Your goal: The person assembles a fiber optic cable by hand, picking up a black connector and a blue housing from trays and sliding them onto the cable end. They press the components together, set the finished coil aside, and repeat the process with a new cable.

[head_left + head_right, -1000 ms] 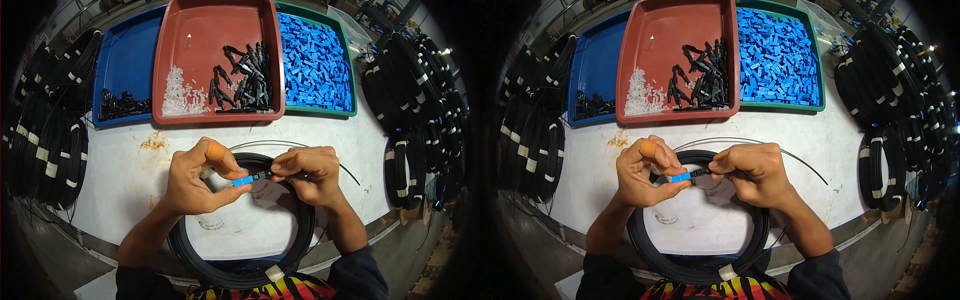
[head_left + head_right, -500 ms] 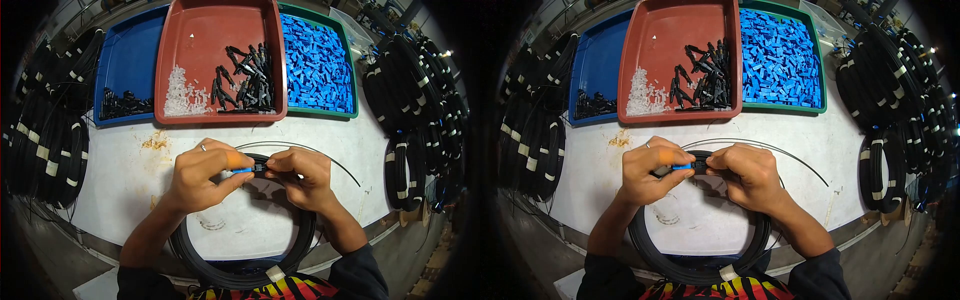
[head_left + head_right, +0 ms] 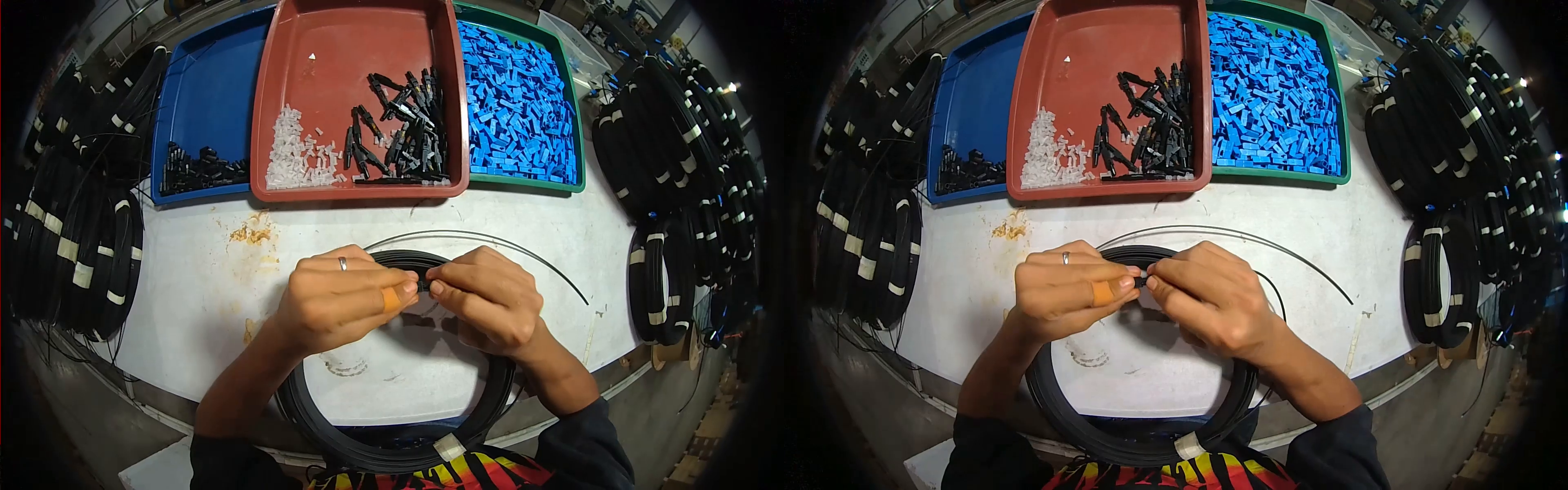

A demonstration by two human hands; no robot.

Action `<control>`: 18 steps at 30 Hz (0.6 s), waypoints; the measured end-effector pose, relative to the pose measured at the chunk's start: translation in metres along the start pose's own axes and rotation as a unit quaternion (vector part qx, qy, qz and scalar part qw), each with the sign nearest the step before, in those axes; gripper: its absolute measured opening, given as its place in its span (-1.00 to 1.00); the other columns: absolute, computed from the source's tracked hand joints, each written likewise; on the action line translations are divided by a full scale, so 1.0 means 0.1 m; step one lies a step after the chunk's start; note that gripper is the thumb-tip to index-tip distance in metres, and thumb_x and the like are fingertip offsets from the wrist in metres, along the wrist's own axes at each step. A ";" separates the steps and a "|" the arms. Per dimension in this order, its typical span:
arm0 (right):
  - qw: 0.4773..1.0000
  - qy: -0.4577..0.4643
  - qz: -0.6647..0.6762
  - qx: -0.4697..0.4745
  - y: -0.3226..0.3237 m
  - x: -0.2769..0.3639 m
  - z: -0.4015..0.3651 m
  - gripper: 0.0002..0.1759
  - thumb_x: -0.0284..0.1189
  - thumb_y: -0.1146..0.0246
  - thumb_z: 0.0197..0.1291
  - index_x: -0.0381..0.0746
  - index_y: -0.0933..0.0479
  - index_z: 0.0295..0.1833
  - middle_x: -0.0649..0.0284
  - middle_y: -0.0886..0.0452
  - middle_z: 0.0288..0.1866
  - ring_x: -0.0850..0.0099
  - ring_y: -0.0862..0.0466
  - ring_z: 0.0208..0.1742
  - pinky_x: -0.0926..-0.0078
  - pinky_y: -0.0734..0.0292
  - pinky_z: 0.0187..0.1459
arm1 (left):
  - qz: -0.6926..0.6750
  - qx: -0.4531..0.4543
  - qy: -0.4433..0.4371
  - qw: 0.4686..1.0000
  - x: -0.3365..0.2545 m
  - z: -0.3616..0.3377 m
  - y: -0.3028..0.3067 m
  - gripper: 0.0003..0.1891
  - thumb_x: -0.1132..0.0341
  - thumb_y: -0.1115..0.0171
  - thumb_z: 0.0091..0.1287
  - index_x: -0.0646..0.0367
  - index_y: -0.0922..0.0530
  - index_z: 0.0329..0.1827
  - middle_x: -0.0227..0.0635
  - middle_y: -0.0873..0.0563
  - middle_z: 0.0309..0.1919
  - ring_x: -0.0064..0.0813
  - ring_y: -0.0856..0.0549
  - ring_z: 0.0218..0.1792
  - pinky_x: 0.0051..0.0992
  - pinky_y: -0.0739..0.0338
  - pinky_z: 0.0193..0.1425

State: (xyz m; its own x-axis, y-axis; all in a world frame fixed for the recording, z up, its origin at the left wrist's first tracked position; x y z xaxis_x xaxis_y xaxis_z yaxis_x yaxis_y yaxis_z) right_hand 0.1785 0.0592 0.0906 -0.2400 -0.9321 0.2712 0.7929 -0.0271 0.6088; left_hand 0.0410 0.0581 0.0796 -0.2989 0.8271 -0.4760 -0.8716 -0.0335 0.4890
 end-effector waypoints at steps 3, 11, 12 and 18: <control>0.975 -0.179 0.129 0.040 -0.12 -0.31 -0.12 -0.77 -0.70 -0.45 -0.11 -0.40 -0.65 -0.25 0.10 -0.77 -0.25 0.24 -0.79 -0.30 0.41 -0.67 -0.31 | 0.048 0.016 -0.047 0.998 -0.11 0.00 -0.06 -0.78 0.53 -0.66 0.01 0.27 -0.81 -0.28 -0.11 -0.87 -0.33 -0.36 -0.85 -0.39 -0.48 -0.70 -0.28; 0.999 -0.028 0.040 -0.021 -0.06 -0.10 -0.02 -0.69 -0.72 -0.41 -0.21 -0.37 -0.65 -0.23 0.06 -0.73 -0.27 0.23 -0.74 -0.34 0.35 -0.65 -0.31 | 0.005 -0.018 0.014 1.000 0.00 0.01 0.00 -0.81 0.56 -0.65 0.02 0.27 -0.82 -0.30 -0.14 -0.86 -0.38 -0.37 -0.84 -0.43 -0.50 -0.70 -0.29; 0.999 -0.028 0.041 -0.021 -0.05 -0.09 -0.02 -0.69 -0.72 -0.41 -0.21 -0.37 -0.65 -0.23 0.06 -0.73 -0.27 0.23 -0.74 -0.34 0.35 -0.65 -0.31 | -0.021 -0.022 0.041 0.999 0.03 0.00 0.00 -0.82 0.55 -0.63 0.03 0.26 -0.81 -0.30 -0.17 -0.87 -0.36 -0.39 -0.85 -0.40 -0.51 -0.71 -0.27; 0.932 -0.264 0.245 0.045 -0.22 -0.44 -0.20 -0.78 -0.67 -0.50 -0.06 -0.35 -0.66 -0.25 0.10 -0.77 -0.23 0.24 -0.75 -0.33 0.35 -0.64 -0.31 | -0.016 0.010 0.014 1.000 -0.04 0.03 -0.05 -0.85 0.55 -0.61 0.06 0.28 -0.81 -0.32 -0.21 -0.87 -0.36 -0.40 -0.87 -0.37 -0.51 -0.73 -0.25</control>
State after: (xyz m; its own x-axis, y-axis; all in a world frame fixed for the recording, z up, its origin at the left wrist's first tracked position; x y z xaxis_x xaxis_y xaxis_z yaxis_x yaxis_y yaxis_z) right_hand 0.1826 0.0934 0.0502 -0.1231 -0.5158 0.8478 0.8355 0.4072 0.3690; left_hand 0.0476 0.0565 0.0816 -0.2813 0.8118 -0.5117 -0.8735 0.0042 0.4869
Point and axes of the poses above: each hand's wrist, its own z-axis towards the middle knuckle, its own y-axis out of the back of the hand, x = y × z, the point moved 10 cm from there along z, towards the middle knuckle
